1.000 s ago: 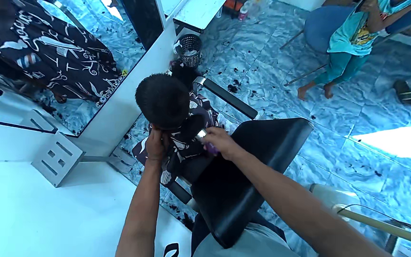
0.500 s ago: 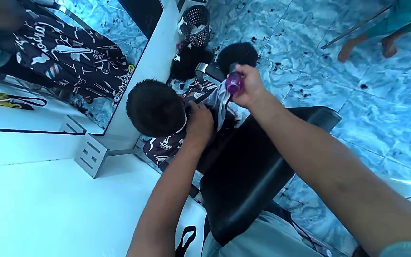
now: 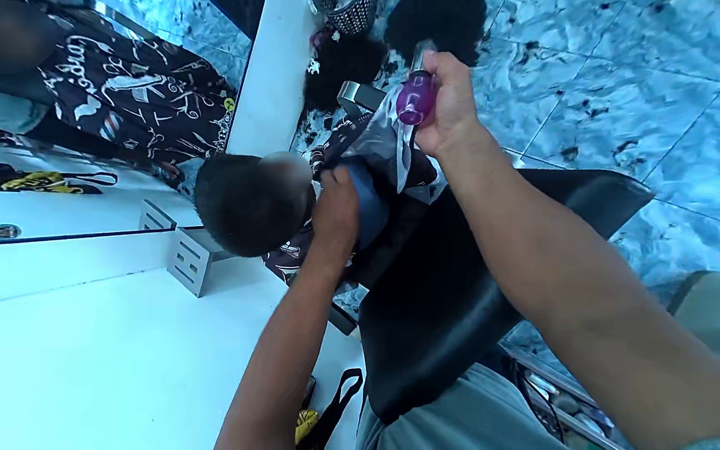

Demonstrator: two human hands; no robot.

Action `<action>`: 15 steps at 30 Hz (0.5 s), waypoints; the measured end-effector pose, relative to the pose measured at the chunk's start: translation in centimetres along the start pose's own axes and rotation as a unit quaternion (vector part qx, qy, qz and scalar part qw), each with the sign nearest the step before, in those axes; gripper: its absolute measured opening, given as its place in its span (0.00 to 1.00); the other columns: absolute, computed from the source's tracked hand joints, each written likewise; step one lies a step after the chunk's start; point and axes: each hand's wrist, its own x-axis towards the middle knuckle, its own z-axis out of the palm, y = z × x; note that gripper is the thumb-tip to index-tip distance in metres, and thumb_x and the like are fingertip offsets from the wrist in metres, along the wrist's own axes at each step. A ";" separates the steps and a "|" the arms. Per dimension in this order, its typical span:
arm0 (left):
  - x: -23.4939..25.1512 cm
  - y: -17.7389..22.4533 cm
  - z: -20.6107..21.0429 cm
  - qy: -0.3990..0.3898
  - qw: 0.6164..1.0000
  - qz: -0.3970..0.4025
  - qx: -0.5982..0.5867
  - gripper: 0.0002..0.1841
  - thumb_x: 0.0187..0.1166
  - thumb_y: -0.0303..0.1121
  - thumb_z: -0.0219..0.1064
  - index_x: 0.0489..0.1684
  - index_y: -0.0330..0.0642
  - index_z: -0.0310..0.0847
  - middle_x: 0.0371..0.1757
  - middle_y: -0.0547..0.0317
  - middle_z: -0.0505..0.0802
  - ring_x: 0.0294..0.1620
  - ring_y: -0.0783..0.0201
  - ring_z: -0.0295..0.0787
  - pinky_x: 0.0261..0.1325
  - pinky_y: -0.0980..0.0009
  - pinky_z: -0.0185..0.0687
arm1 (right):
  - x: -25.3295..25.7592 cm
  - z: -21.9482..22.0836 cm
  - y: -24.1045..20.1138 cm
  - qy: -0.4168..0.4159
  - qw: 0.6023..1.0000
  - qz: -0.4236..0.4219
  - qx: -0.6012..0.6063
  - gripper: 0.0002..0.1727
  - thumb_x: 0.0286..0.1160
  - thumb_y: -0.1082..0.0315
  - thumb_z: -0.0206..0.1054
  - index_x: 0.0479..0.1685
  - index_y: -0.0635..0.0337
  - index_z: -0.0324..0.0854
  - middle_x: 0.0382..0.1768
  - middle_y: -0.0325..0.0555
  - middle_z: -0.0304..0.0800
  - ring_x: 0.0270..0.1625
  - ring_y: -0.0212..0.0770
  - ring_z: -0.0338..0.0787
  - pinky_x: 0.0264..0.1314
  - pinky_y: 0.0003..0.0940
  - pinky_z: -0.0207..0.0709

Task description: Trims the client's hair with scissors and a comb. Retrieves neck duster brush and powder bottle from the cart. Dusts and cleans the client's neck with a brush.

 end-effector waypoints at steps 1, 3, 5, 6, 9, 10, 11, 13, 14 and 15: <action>-2.0 -0.4 0.7 -0.001 1.000 0.014 -0.026 0.20 0.80 0.27 0.60 0.69 0.32 0.73 0.66 0.31 0.83 0.45 0.36 0.93 0.40 0.42 0.90 | 0.1 0.0 0.1 -0.021 0.999 -0.015 -0.041 0.14 0.89 0.55 0.56 0.56 0.56 0.75 0.43 0.45 0.84 0.46 0.39 0.88 0.52 0.40 0.86; -5.4 -1.9 3.3 0.003 0.997 -0.005 -0.082 0.17 0.84 0.35 0.58 0.66 0.38 0.76 0.51 0.41 0.92 0.40 0.41 0.94 0.36 0.41 0.89 | 0.3 0.1 0.6 -0.053 0.977 -0.054 -0.199 0.18 0.88 0.55 0.59 0.60 0.60 0.80 0.49 0.46 0.89 0.53 0.40 0.90 0.60 0.42 0.85; -7.0 -4.0 6.5 0.075 0.983 -0.050 -0.157 0.20 0.88 0.45 0.58 0.64 0.37 0.78 0.39 0.45 0.94 0.38 0.44 0.94 0.40 0.41 0.88 | 0.1 0.6 1.0 -0.075 0.904 -0.118 -0.405 0.19 0.82 0.54 0.66 0.55 0.61 0.86 0.46 0.46 0.92 0.49 0.39 0.92 0.57 0.43 0.87; -7.2 -4.8 8.2 0.147 0.968 -0.065 -0.193 0.22 0.87 0.46 0.61 0.65 0.35 0.79 0.39 0.44 0.92 0.39 0.45 0.92 0.42 0.43 0.88 | -0.1 0.8 1.2 -0.098 0.856 -0.144 -0.487 0.21 0.80 0.52 0.67 0.56 0.61 0.85 0.46 0.48 0.91 0.50 0.41 0.92 0.58 0.46 0.86; -6.6 -5.1 11.6 0.312 0.916 -0.091 -0.235 0.27 0.81 0.45 0.71 0.72 0.35 0.79 0.60 0.37 0.87 0.54 0.47 0.89 0.55 0.52 0.87 | -1.3 1.6 1.3 -0.215 0.749 -0.146 -0.610 0.22 0.73 0.51 0.73 0.52 0.61 0.82 0.39 0.49 0.87 0.43 0.45 0.88 0.51 0.54 0.82; -6.1 -4.9 12.3 0.355 0.899 -0.093 -0.237 0.28 0.78 0.44 0.74 0.72 0.35 0.79 0.63 0.36 0.84 0.54 0.49 0.87 0.55 0.57 0.86 | -1.8 1.9 1.1 -0.258 0.717 -0.117 -0.637 0.22 0.71 0.51 0.75 0.49 0.61 0.84 0.38 0.51 0.87 0.42 0.48 0.88 0.49 0.57 0.81; -5.8 -4.5 12.7 0.386 0.884 -0.099 -0.247 0.29 0.76 0.42 0.76 0.72 0.35 0.80 0.64 0.36 0.82 0.52 0.52 0.85 0.55 0.62 0.84 | -2.3 2.2 1.1 -0.290 0.677 -0.082 -0.671 0.22 0.72 0.50 0.75 0.48 0.61 0.86 0.39 0.52 0.89 0.43 0.50 0.89 0.50 0.60 0.81; -5.2 -4.1 12.9 0.416 0.862 -0.119 -0.265 0.28 0.76 0.40 0.77 0.71 0.35 0.80 0.62 0.38 0.79 0.48 0.58 0.82 0.50 0.70 0.82 | -2.8 2.3 1.4 -0.325 0.600 -0.036 -0.730 0.21 0.72 0.49 0.76 0.50 0.57 0.89 0.41 0.53 0.90 0.46 0.54 0.89 0.52 0.64 0.80; -5.1 -4.0 13.0 0.419 0.857 -0.132 -0.270 0.27 0.76 0.40 0.77 0.71 0.35 0.80 0.60 0.39 0.78 0.45 0.61 0.82 0.46 0.73 0.82 | -3.0 2.1 1.8 -0.330 0.574 -0.024 -0.749 0.20 0.72 0.49 0.76 0.51 0.55 0.90 0.42 0.52 0.91 0.47 0.54 0.89 0.52 0.65 0.80; -5.0 -4.0 13.0 0.423 0.853 -0.139 -0.273 0.26 0.76 0.40 0.76 0.71 0.36 0.81 0.60 0.39 0.78 0.42 0.63 0.82 0.44 0.74 0.82 | -3.0 1.9 2.0 -0.332 0.559 -0.019 -0.759 0.20 0.72 0.48 0.77 0.51 0.53 0.90 0.43 0.51 0.91 0.48 0.54 0.90 0.53 0.65 0.79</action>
